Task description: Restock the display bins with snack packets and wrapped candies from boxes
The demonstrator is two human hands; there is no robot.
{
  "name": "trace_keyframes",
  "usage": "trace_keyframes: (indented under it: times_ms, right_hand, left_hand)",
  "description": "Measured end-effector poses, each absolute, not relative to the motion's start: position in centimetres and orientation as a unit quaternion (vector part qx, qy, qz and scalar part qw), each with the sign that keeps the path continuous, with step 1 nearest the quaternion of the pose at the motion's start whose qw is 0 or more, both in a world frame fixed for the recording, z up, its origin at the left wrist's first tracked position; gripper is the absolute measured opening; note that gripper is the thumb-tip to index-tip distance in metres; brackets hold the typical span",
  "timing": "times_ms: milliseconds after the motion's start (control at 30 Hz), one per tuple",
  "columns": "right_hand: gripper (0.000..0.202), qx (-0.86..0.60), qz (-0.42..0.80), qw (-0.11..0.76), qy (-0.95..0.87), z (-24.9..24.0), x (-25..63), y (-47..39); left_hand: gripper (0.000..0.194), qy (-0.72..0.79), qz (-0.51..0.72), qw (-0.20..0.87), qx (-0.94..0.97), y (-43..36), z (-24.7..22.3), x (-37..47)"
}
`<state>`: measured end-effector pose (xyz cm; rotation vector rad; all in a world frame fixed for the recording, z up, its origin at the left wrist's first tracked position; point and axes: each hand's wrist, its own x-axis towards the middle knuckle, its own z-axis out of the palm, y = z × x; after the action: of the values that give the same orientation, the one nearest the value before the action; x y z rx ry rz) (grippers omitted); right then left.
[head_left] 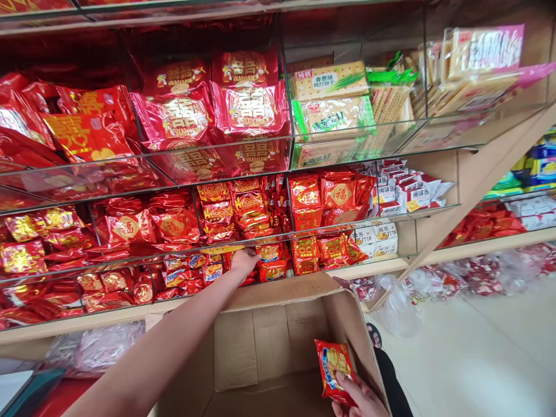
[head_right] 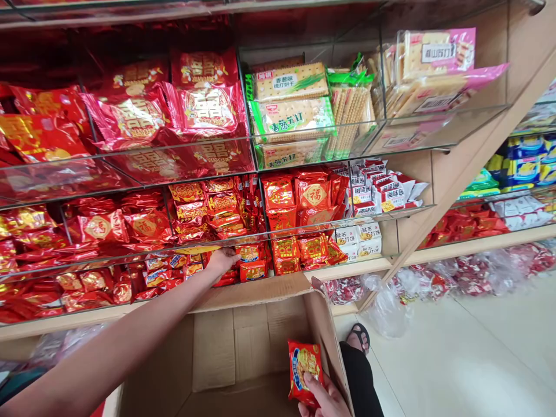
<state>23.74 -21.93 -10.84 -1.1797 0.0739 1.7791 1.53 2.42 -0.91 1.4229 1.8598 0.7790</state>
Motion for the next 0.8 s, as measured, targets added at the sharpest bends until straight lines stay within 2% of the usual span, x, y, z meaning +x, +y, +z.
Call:
trace_keyframes:
  times_ms: [233,433,500,567,600,700,800]
  right_hand:
    - [0.04,-0.433,0.727,0.529,-0.066,-10.9,23.9,-22.8]
    - [0.036,-0.448,0.682,0.502,-0.287,-7.0,23.0,-23.2]
    - [0.031,-0.419,0.672,0.476,-0.383,-4.4,22.2,-22.9]
    - [0.027,-0.394,0.67,0.435,-0.455,-2.1,21.2,-22.5]
    - [0.027,-0.389,0.667,0.412,-0.484,-1.2,20.6,-22.3]
    - [0.031,-0.396,0.647,0.386,-0.525,-0.2,19.2,-22.0]
    - [0.031,-0.418,0.65,0.417,-0.478,-1.3,18.5,-22.1]
  left_hand:
    - [0.024,0.682,0.299,0.379,0.549,-0.8,0.8,2.0]
    - [0.021,0.573,0.345,0.417,0.615,-10.7,4.9,2.1]
    - [0.028,0.504,0.343,0.429,0.666,-14.7,5.1,2.0]
    - [0.047,0.472,0.293,0.488,0.674,-17.9,4.5,1.9]
    - [0.048,0.457,0.259,0.534,0.662,-19.1,4.0,1.7]
    - [0.031,0.442,0.213,0.652,0.578,-20.7,2.9,1.0]
    - [0.024,0.469,0.314,0.673,0.478,-19.8,3.3,0.5]
